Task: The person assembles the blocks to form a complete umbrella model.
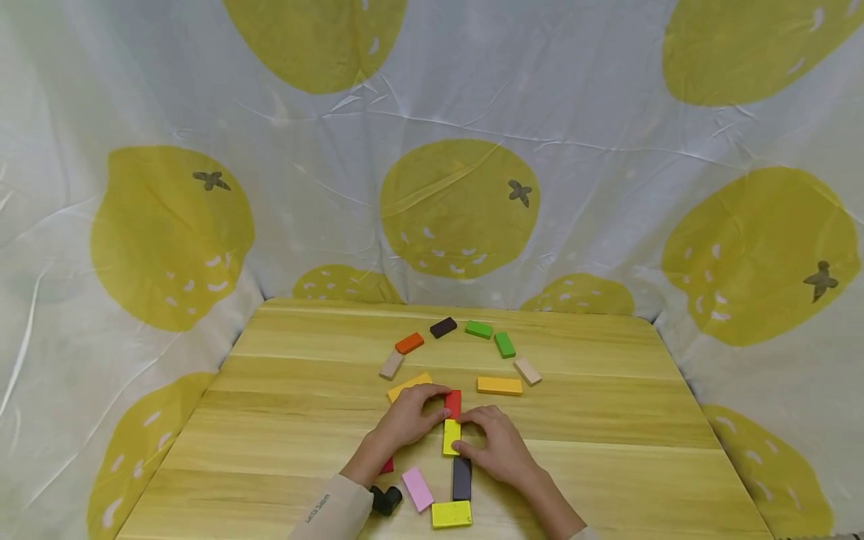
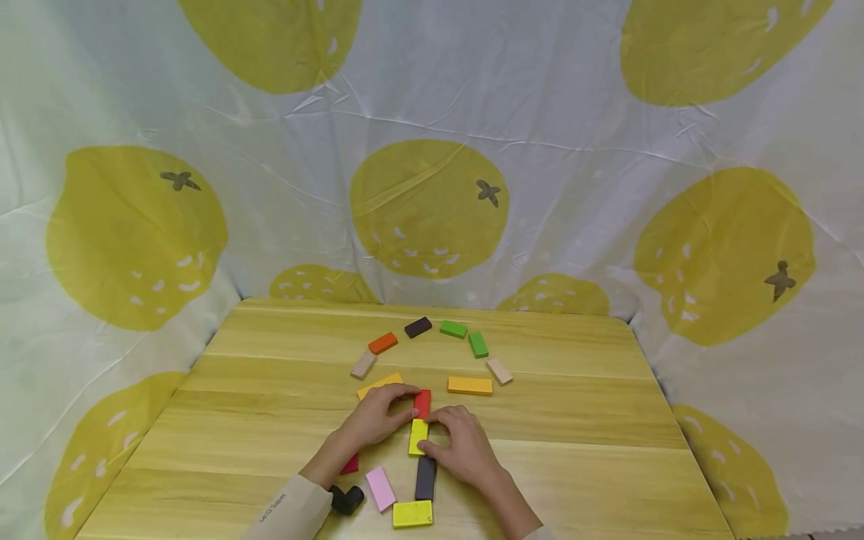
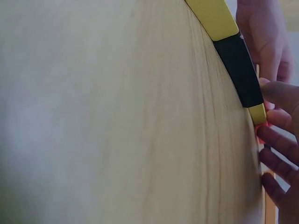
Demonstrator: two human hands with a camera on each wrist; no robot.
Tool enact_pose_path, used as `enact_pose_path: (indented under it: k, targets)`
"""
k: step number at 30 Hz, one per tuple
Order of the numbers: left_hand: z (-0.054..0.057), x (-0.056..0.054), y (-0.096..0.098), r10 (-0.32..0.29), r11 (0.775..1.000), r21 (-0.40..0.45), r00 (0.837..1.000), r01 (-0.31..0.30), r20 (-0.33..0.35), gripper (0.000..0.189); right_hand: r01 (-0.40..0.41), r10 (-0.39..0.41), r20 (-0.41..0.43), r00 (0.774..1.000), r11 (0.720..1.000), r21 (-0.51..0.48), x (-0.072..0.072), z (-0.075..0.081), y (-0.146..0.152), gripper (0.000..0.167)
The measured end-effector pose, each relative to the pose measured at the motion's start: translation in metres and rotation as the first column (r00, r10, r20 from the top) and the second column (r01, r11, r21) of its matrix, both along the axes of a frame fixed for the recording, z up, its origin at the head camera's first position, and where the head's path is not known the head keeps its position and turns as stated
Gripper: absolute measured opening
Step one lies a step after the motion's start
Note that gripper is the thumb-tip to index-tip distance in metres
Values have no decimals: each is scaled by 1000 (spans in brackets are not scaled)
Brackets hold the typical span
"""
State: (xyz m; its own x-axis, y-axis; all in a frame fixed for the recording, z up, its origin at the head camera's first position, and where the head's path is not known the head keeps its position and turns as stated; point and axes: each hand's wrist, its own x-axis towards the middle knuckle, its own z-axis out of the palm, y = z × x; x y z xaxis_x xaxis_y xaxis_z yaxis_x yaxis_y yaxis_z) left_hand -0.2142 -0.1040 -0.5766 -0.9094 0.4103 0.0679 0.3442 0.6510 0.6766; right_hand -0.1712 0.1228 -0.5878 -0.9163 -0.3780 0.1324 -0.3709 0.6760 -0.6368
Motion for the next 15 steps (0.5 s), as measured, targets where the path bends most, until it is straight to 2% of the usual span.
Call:
enact_pose_path:
  k: [7, 15]
  targets:
    - [2, 1, -4, -41, 999, -19, 999, 41, 12, 47, 22, -16, 79, 997, 996, -85, 2, 3, 3, 43]
    - [4, 2, -8, -90, 991, -97, 996, 90, 12, 67, 22, -17, 60, 998, 996, -81, 10, 3, 8, 46]
